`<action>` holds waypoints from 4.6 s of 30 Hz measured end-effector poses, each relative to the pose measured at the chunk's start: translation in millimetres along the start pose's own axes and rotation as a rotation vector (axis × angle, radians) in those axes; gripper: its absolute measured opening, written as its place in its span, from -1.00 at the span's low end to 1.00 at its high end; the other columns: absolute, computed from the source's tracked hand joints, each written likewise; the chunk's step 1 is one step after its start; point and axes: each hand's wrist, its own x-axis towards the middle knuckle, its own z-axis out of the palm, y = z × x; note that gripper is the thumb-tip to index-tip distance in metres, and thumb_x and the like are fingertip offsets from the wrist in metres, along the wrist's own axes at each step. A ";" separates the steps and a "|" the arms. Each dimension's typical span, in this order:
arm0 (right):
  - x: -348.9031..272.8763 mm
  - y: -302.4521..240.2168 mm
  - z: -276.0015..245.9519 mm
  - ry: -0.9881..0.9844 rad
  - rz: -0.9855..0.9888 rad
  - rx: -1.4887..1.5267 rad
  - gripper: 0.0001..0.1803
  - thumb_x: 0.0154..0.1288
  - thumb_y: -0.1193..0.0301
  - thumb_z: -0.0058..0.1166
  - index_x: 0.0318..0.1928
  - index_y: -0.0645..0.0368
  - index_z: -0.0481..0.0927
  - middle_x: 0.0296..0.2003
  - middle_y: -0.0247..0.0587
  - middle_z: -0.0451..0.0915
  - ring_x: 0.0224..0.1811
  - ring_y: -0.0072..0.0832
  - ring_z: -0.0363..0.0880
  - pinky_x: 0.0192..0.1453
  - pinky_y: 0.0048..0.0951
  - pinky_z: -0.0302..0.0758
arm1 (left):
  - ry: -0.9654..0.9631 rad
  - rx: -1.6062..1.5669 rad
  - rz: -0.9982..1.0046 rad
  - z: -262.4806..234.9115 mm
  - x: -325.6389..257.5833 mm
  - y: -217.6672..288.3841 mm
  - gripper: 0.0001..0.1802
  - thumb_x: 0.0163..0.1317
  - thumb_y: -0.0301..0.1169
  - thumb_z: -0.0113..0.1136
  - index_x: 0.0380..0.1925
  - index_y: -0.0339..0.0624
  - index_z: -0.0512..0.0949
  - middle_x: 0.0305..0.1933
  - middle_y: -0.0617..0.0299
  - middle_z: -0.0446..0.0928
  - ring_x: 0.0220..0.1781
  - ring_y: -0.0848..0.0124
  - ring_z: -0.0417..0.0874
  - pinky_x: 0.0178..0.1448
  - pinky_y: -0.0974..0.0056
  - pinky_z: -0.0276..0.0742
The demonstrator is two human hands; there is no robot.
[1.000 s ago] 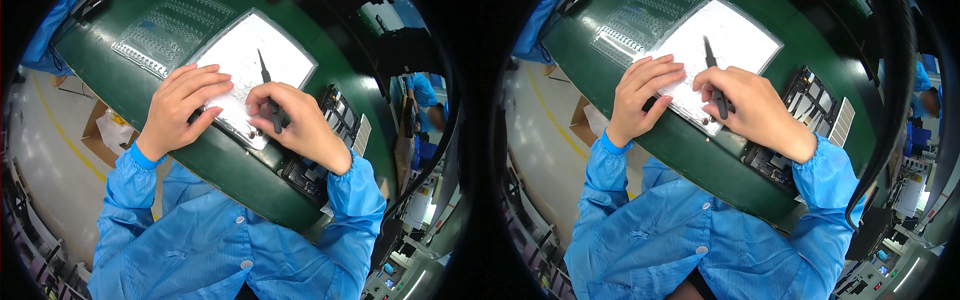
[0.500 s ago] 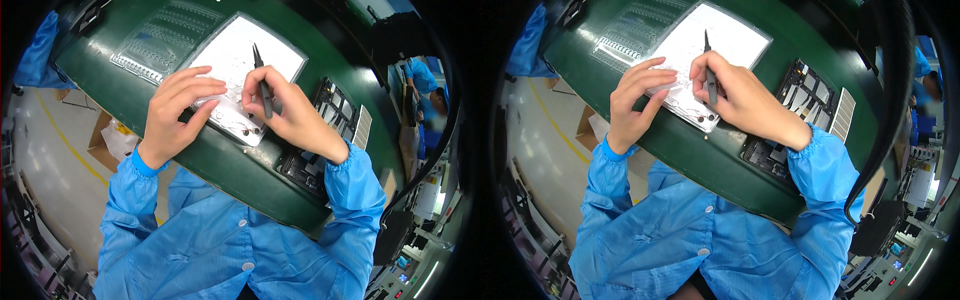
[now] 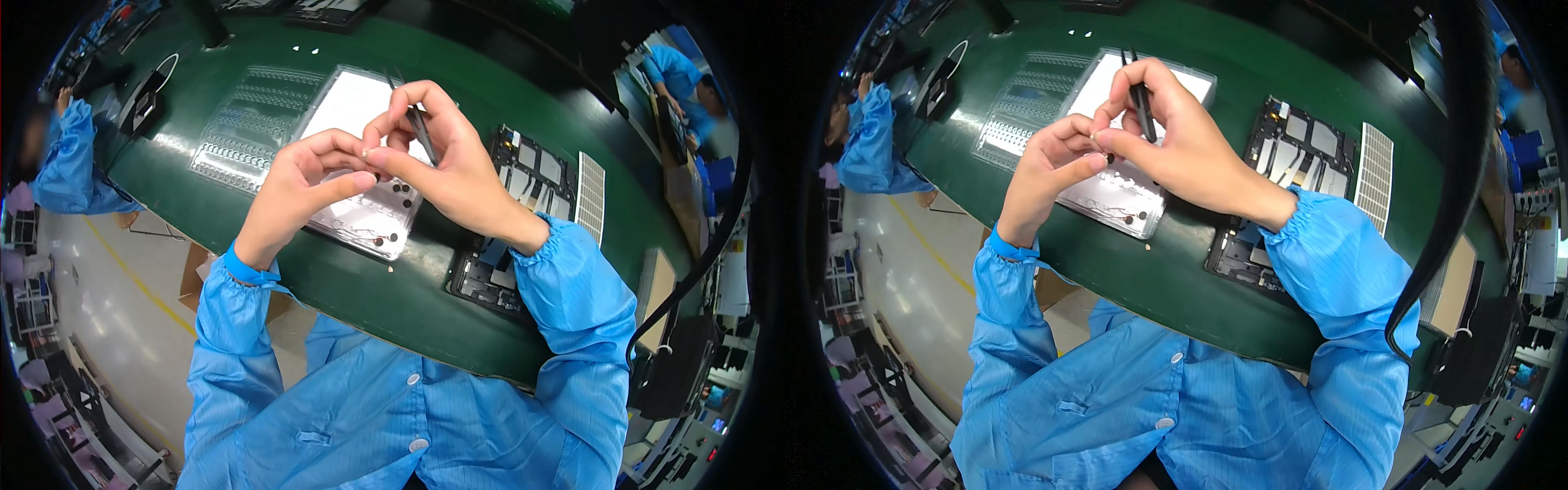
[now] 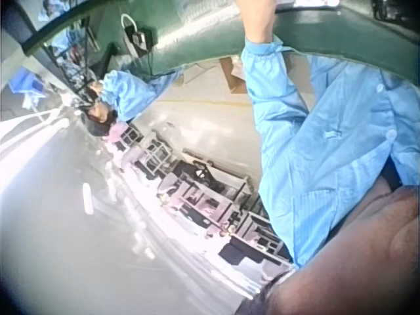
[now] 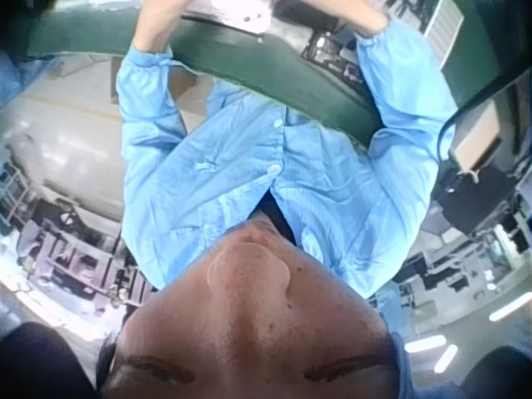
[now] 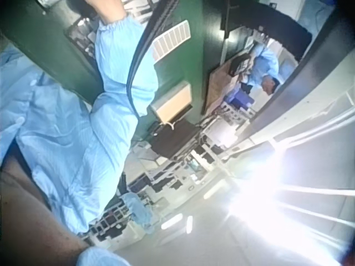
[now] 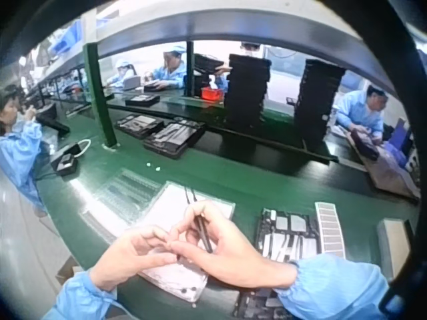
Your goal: The recorder is assembling internal electronic components into tablet chassis at a factory workbench.
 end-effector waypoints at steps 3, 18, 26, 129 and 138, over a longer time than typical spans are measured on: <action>-1.9 11.2 -3.5 0.125 -0.113 -0.046 -0.63 0.32 0.59 0.25 -0.02 0.14 0.32 -0.14 -0.25 0.61 -0.19 -0.64 0.45 -0.02 -0.51 0.44 | 0.045 0.133 0.069 -2.3 2.9 -1.9 -0.79 0.22 -0.56 0.39 -0.16 -0.30 0.61 -0.16 0.24 0.66 -0.01 0.48 0.65 0.14 0.36 0.54; -4.4 0.1 -14.9 0.193 0.052 -0.021 -0.72 0.30 0.53 0.31 -0.12 0.25 0.44 -0.28 -0.09 0.73 -0.16 -0.56 0.71 -0.06 -0.54 0.62 | 0.318 0.710 0.438 19.5 5.8 -7.7 -0.86 0.13 -0.58 0.44 -0.30 -0.27 0.69 -0.28 0.25 0.72 -0.29 0.53 0.59 -0.12 0.39 0.50; -1.8 10.1 -18.1 0.266 -0.041 -0.095 -0.78 0.17 0.53 0.29 -0.22 0.28 0.53 -0.43 -0.16 0.71 -0.35 -0.57 0.72 -0.34 -0.58 0.54 | 0.341 1.015 0.540 25.3 10.2 -10.0 -0.83 0.06 -0.56 0.46 -0.32 -0.15 0.72 -0.31 0.32 0.71 -0.43 0.45 0.61 -0.21 0.32 0.50; -180.4 15.7 -192.5 0.476 0.010 -0.815 -0.53 0.31 0.32 0.29 0.09 0.18 0.35 0.00 -0.05 0.55 0.07 -0.16 0.57 0.14 -0.27 0.47 | -0.400 1.186 0.345 199.6 166.9 -50.6 -0.76 0.24 -0.35 0.30 -0.17 -0.25 0.59 0.09 0.16 0.52 -0.15 0.27 0.64 -0.03 0.25 0.59; -217.2 -27.4 -103.8 0.493 0.145 -1.105 -0.67 0.26 0.37 0.32 -0.14 0.21 0.43 -0.29 0.05 0.59 -0.11 0.05 0.62 -0.04 -0.06 0.52 | -0.316 1.492 0.422 148.6 -8.0 -45.4 0.13 0.08 0.12 0.43 0.36 -0.59 0.19 0.32 -0.56 0.30 0.19 -0.22 0.55 0.35 -0.02 0.43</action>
